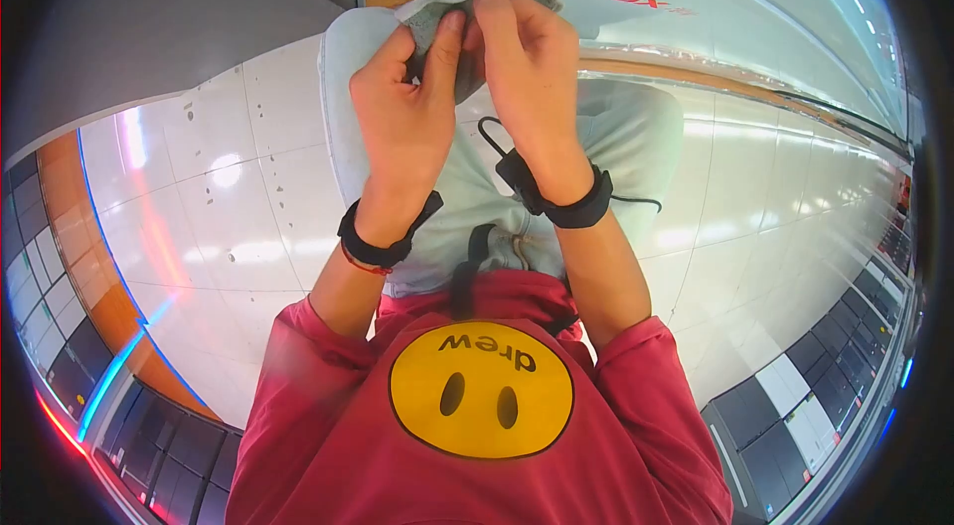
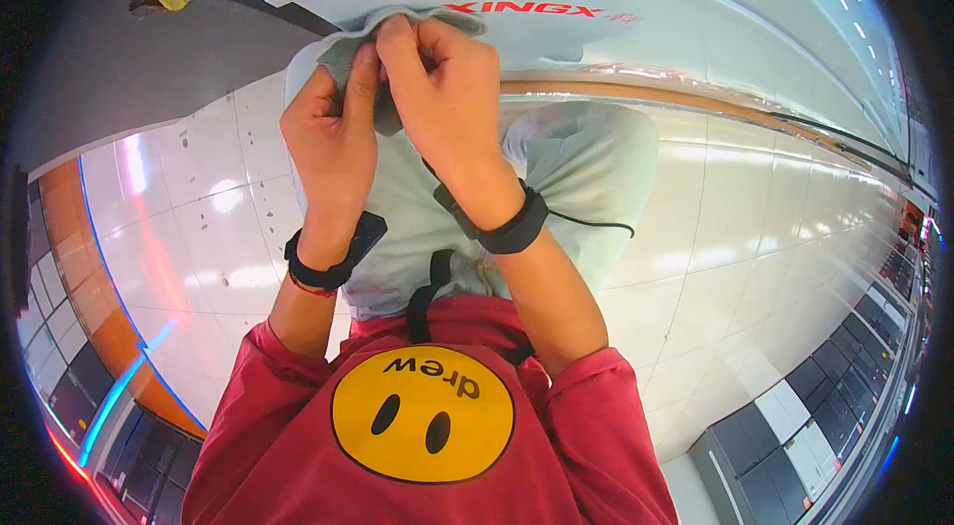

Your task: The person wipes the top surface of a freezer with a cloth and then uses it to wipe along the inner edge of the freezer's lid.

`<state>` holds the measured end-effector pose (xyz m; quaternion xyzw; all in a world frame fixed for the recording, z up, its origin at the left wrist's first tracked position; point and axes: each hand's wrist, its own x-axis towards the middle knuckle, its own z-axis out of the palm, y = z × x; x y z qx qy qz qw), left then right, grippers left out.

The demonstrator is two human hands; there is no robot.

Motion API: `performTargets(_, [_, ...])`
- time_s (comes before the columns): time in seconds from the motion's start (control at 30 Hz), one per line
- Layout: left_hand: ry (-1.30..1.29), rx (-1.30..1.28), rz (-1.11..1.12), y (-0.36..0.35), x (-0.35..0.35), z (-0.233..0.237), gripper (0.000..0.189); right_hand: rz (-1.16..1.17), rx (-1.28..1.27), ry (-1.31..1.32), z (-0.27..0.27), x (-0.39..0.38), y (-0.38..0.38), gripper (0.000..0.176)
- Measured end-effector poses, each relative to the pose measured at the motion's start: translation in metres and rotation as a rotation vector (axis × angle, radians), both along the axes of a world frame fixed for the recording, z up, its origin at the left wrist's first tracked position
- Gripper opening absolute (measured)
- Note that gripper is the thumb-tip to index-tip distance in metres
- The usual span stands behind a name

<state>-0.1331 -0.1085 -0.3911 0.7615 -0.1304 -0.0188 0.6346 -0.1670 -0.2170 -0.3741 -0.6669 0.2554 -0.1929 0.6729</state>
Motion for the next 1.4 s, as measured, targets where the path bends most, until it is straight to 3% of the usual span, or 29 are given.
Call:
performTargets(0.13, [-0.018, -0.087, 0.019, -0.003, 0.001, 0.005, 0.024, 0.013, 0.001, 0.006, 0.009, -0.001, 0.002, 0.042])
performTargets(0.33, [-0.003, 0.023, 0.003, 0.004, 0.001, -0.002, 0.023, 0.023, 0.048, -0.004, 0.008, 0.0, 0.003, 0.046])
performTargets(0.43, [0.0, -0.073, 0.014, 0.0, 0.001, 0.006, 0.023, 0.025, 0.025, -0.012, 0.012, 0.0, 0.006, 0.048])
performTargets(1.4, [0.037, -0.001, 0.009, 0.005, 0.002, 0.005, 0.023, 0.113, 0.217, 0.041, 0.007, -0.001, 0.003, 0.044])
